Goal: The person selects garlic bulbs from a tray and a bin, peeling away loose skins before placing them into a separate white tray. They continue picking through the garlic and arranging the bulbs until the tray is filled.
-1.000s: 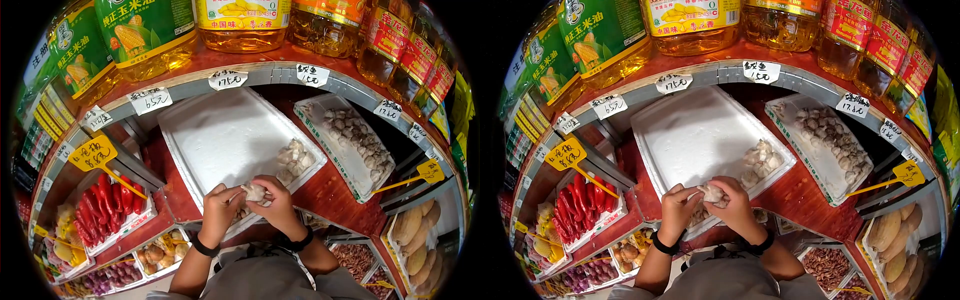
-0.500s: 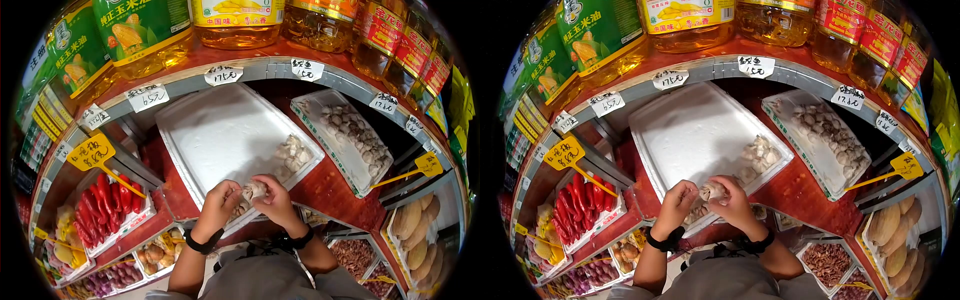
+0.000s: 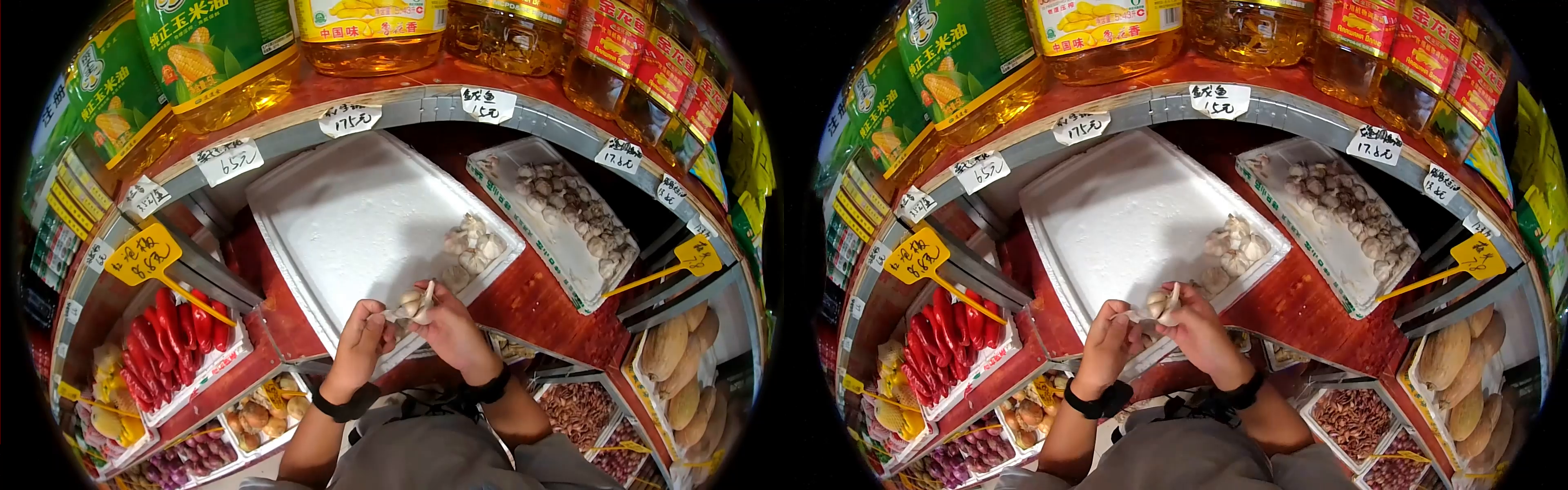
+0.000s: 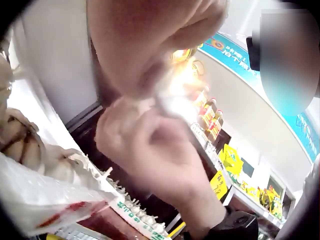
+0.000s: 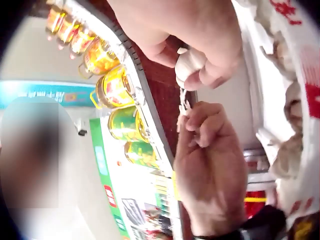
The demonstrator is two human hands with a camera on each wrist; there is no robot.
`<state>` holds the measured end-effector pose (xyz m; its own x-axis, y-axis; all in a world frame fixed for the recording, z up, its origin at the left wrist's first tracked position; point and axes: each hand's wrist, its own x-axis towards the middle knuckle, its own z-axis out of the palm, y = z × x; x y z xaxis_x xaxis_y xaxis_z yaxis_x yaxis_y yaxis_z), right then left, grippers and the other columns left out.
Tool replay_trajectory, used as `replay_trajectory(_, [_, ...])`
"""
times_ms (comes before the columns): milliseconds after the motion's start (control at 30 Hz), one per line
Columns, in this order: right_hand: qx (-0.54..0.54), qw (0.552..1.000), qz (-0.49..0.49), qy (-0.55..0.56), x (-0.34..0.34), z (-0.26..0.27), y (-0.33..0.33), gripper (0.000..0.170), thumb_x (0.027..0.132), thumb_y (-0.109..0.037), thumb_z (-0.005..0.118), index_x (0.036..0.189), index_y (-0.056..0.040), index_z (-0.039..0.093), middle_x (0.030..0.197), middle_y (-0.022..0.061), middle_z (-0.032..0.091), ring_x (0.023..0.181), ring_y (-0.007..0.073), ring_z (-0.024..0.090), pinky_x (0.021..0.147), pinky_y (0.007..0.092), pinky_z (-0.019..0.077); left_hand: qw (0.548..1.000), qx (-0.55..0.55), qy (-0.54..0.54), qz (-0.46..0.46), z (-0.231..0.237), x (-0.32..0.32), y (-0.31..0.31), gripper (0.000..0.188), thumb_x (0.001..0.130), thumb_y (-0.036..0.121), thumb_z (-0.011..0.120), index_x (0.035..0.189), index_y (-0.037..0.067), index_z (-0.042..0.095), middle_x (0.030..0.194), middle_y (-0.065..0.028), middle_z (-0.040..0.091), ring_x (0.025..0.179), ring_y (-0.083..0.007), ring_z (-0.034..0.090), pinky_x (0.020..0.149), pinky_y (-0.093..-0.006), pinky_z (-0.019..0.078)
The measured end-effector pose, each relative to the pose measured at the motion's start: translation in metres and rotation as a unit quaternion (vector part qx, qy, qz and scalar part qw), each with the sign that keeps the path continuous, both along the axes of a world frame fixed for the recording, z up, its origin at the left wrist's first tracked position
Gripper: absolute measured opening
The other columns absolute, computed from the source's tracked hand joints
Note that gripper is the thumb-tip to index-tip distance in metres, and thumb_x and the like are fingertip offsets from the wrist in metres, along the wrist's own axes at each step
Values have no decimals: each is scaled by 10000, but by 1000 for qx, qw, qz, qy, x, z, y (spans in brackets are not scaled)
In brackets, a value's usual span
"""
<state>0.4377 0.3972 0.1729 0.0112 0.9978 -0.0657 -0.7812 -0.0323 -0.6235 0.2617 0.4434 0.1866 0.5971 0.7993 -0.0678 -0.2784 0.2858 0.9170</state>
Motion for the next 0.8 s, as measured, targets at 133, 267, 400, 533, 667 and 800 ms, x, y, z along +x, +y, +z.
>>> replay_trajectory(133, [-19,988,34,151,7,-10,1,399,924,-106,540,1317,-67,489,1189,112,615,1061,242,621,842,316,519,983,-101,-142,61,9,4,-3,136,1038,237,508,1059,103,514,924,-47,555,732,-101,494,602,-224,402])
replay_trajectory(267, [-27,986,21,163,8,-9,2,369,923,-65,545,1291,-56,514,1185,119,618,1067,265,627,862,320,533,941,-254,-176,136,13,-1,7,78,987,145,532,1042,102,567,1096,-110,603,785,-131,569,579,-211,442])
replay_trajectory(400, [-2,986,-23,-167,35,25,17,426,866,-35,639,1271,-50,505,1150,110,618,1019,257,644,842,333,539,916,-319,-218,102,-4,-18,14,93,950,93,523,1036,100,556,1023,-77,609,745,-114,555,545,-196,433])
replay_trajectory(533, [75,698,-93,-706,75,50,48,462,820,-61,677,1228,-7,468,1041,183,636,939,336,663,794,409,531,937,-257,-228,59,-11,-25,9,116,916,56,496,1003,119,540,842,-5,548,644,-86,460,509,-214,378])
replay_trajectory(667, [60,609,29,-790,93,16,94,445,752,-58,689,1135,4,471,1067,232,636,1022,413,619,843,471,503,953,-252,-161,55,6,-25,-5,173,870,10,465,978,134,517,749,14,470,601,-81,392,495,-220,318])
replay_trajectory(800, [114,471,7,-874,89,-22,116,474,699,-81,753,1110,-27,525,1046,171,621,1043,365,594,882,440,488,962,-247,-112,39,15,-30,-12,122,875,20,430,926,103,503,652,-7,424,571,-108,367,503,-236,303])
